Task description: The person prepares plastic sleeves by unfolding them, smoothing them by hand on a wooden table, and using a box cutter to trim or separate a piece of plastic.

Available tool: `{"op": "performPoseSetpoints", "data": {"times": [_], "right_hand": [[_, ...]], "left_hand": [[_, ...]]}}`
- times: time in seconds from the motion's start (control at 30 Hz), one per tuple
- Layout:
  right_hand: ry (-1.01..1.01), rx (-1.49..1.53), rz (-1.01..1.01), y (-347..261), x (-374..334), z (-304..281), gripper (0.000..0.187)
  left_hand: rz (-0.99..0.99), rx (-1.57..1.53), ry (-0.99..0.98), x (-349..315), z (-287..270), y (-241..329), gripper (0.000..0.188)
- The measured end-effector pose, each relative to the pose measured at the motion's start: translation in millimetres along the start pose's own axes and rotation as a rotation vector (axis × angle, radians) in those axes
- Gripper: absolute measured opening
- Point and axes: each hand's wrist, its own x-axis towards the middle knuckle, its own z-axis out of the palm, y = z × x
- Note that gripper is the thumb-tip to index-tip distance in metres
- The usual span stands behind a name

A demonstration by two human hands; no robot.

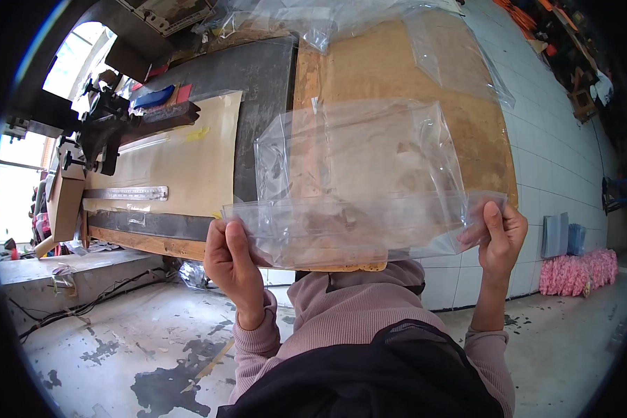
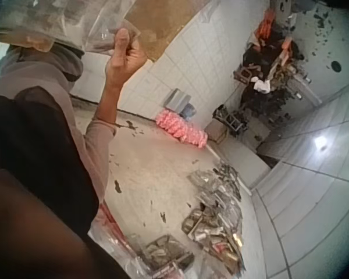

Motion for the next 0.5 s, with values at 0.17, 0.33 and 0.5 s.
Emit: {"op": "performPoseSetpoints", "data": {"times": [0.17, 0.33, 0.5], "right_hand": [[0.023, 0.024, 0.040, -4, 1, -1, 0.035], [0.030, 0.058, 0.055, -1, -3, -2, 0.040], [-0.007, 0.092, 0.069, 4, -5, -4, 0.043]], "left_hand": [[0.028, 0.046, 0.031, -6, 7, 7, 0.031], [0.021, 0.046, 0.025, -4, 7, 9, 0.032], [-0.018, 0.044, 0.050, -6, 9, -1, 0.033]]}}
